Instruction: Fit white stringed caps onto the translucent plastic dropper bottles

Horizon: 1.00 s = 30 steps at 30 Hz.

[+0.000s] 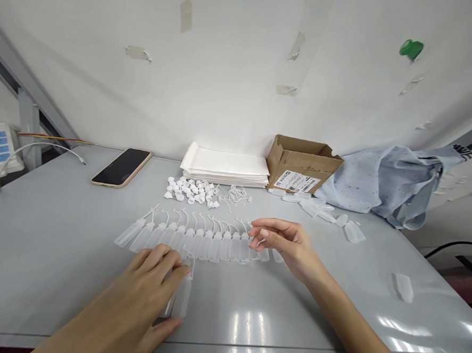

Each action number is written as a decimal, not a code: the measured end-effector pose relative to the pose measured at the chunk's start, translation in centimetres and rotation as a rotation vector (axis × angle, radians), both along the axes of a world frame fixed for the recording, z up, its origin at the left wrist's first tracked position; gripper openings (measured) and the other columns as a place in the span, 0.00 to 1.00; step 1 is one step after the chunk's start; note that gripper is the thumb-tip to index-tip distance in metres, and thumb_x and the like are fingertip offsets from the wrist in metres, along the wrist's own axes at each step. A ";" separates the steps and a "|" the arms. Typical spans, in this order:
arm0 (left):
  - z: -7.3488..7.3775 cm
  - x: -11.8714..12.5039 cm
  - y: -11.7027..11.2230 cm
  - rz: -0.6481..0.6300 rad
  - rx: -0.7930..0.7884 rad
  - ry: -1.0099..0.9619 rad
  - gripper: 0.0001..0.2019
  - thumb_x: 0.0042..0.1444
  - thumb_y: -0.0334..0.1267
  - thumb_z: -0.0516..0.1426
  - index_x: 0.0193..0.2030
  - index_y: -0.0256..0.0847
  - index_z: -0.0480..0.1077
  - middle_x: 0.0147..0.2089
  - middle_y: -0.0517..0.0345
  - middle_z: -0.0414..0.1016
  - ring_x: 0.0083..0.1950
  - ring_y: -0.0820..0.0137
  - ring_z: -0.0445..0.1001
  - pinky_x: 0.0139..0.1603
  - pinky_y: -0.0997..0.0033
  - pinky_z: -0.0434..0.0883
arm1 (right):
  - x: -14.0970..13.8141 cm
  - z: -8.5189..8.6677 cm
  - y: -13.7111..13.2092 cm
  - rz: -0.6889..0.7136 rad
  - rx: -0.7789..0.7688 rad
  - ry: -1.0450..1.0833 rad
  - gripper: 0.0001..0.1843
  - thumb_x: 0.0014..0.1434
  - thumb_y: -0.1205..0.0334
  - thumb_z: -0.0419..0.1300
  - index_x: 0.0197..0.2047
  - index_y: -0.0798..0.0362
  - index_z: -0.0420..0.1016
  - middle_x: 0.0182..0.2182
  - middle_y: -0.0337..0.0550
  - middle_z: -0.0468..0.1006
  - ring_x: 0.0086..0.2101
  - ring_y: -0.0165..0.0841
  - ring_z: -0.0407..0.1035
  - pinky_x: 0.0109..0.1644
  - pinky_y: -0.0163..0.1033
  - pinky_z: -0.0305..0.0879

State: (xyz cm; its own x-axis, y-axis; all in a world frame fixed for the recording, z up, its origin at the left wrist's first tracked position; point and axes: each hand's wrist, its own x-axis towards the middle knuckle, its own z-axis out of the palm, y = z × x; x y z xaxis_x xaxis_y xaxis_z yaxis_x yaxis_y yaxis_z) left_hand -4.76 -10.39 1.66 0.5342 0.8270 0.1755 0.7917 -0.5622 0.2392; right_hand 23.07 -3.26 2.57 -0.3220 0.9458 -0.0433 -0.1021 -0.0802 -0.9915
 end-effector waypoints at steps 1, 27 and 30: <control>0.0 -0.1 0.0 -0.005 -0.017 0.011 0.15 0.46 0.36 0.62 0.44 0.48 0.70 0.44 0.59 0.71 0.46 0.60 0.65 0.45 0.62 0.66 | 0.0 0.0 0.0 -0.002 0.000 0.003 0.11 0.54 0.58 0.65 0.40 0.53 0.80 0.33 0.45 0.81 0.30 0.32 0.75 0.36 0.39 0.73; 3.9 1.2 6.7 -0.071 -0.028 -0.092 0.14 0.61 0.47 0.52 0.47 0.43 0.70 0.44 0.54 0.71 0.49 0.62 0.65 0.43 0.63 0.68 | 3.8 -0.3 2.9 -0.358 0.168 -0.164 0.11 0.52 0.55 0.65 0.36 0.54 0.77 0.30 0.43 0.78 0.27 0.32 0.72 0.32 0.41 0.69; 4.0 3.0 10.1 -0.061 -0.053 -0.086 0.13 0.63 0.42 0.49 0.42 0.40 0.71 0.40 0.53 0.72 0.47 0.61 0.66 0.40 0.64 0.68 | 5.7 -1.1 4.1 -0.501 0.332 -0.434 0.12 0.54 0.55 0.61 0.37 0.54 0.75 0.30 0.45 0.78 0.28 0.34 0.73 0.34 0.43 0.70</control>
State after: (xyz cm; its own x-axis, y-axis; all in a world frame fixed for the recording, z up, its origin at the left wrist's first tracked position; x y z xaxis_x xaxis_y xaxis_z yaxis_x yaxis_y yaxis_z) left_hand -1.81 -0.30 5.66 0.5685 0.8029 0.1794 0.7320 -0.5932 0.3352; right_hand 28.79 0.88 1.43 0.1327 0.9603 0.2454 0.3595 0.1841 -0.9148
